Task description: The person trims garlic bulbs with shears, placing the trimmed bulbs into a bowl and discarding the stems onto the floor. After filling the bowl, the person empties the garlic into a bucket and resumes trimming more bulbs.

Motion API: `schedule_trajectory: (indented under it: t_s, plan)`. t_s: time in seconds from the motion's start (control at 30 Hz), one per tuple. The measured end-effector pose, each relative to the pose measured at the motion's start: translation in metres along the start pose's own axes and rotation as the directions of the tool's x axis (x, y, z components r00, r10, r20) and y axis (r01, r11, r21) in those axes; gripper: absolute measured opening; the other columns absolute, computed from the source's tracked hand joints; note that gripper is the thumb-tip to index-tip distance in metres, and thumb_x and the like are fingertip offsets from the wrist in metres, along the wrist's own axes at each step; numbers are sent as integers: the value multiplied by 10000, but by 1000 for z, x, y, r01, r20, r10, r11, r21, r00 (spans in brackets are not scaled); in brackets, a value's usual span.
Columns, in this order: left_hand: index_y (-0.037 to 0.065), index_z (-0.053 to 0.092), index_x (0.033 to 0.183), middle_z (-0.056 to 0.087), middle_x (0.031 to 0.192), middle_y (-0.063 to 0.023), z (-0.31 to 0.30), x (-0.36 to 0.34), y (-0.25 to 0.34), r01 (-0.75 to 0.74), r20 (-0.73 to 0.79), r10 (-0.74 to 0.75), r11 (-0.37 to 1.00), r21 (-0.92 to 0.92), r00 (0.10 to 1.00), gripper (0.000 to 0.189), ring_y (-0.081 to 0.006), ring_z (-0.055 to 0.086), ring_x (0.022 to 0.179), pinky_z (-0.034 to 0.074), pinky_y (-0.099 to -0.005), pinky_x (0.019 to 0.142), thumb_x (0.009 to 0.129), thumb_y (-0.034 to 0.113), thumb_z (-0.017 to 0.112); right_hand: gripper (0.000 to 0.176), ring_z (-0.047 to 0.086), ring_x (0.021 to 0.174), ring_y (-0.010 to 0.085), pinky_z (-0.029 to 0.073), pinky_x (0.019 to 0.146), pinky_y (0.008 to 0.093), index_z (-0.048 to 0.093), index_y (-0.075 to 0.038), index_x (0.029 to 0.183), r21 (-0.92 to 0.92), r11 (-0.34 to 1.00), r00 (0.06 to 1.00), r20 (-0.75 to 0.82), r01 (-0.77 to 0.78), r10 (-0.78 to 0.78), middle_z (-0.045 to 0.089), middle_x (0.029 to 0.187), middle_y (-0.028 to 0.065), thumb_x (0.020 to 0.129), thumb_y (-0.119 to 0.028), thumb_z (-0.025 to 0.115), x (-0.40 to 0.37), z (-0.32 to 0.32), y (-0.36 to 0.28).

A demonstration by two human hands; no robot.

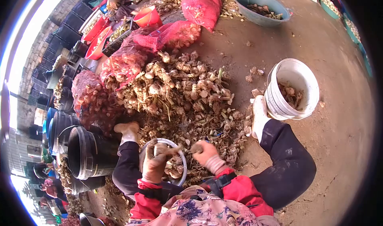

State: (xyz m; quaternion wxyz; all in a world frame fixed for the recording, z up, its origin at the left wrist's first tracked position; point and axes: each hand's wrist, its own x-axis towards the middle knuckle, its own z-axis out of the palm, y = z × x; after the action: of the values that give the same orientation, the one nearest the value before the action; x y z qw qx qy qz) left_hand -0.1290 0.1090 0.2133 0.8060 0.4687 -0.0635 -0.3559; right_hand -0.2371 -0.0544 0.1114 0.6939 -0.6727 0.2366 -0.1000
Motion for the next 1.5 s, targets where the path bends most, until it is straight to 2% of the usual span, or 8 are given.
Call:
schedule_trajectory:
  t_s: [0.27, 0.47, 0.57, 0.73, 0.97, 1.27, 1.37, 1.5]
  plan:
    - [115, 422, 1288, 607, 993, -63, -21, 14, -25, -100, 63, 79, 859, 503, 995, 444, -150, 589, 981, 423, -366, 982, 873, 106, 582, 189, 563, 783, 136, 469, 712, 285, 600, -46, 909, 82, 995, 976, 202, 62, -78, 592, 824, 31, 739, 32, 629, -1, 19, -6]
    - [51, 495, 1194, 564, 1143, -145, -27, -1, 39, 169, -67, -160, 972, 163, 985, 620, -329, 569, 1101, 462, -421, 957, 644, 49, 781, 171, 605, 704, 157, 498, 692, 275, 672, -78, 870, -264, 757, 794, -68, -598, 604, 671, 798, 20, 709, -111, 623, -3, -10, 132]
    - [4, 522, 1253, 604, 1147, -112, -84, 9, 47, 168, -186, -206, -101, 981, 961, 636, -182, 595, 1031, 471, -308, 897, 708, 180, 799, 170, 561, 619, 145, 463, 555, 299, 657, -67, 758, 253, 815, 792, -214, -521, 573, 595, 666, -9, 628, 40, 682, 12, -8, 136]
    - [15, 582, 1196, 650, 1097, -152, -110, 142, 1, 222, -276, 50, 467, 856, 960, 478, -254, 627, 1014, 483, -335, 882, 775, 199, 712, 186, 560, 664, 122, 477, 655, 283, 663, -60, 780, 272, 809, 775, -244, -522, 582, 630, 715, -7, 622, 24, 715, 28, 3, 105]
    - [101, 393, 1349, 372, 1352, -257, -85, 320, -58, 618, -625, 156, 96, 781, 765, 886, -383, 479, 1204, 436, -419, 989, 610, 366, 805, 208, 593, 723, 134, 493, 700, 288, 676, -42, 827, 323, 730, 715, -188, -603, 674, 662, 782, 19, 630, 0, 727, 35, 1, 83]
    - [6, 634, 1046, 677, 957, -167, -68, 227, -143, 218, -209, -88, 111, 970, 974, 351, -312, 647, 908, 492, -351, 816, 703, 80, 657, 166, 573, 693, 112, 470, 660, 274, 668, -53, 781, 375, 720, 693, -231, -584, 683, 642, 748, -10, 638, 15, 716, 44, -1, 83]
    - [9, 630, 1026, 671, 915, -74, -31, 158, -175, 459, -288, -358, 707, 538, 888, 315, -168, 624, 837, 494, -293, 759, 712, 7, 659, 155, 571, 700, 108, 466, 649, 261, 668, -59, 804, 445, 857, 764, -447, -260, 465, 639, 762, -4, 678, 28, 692, 40, -11, 83]
    - [12, 621, 1027, 656, 914, -49, -6, 101, -137, 422, -217, -364, 736, 530, 906, 286, -126, 605, 801, 495, -252, 714, 747, -22, 668, 264, 544, 539, 103, 426, 468, 225, 618, -74, 1064, 723, 681, 741, -394, -116, 544, 614, 744, 15, 824, -115, 719, 39, -37, 18]
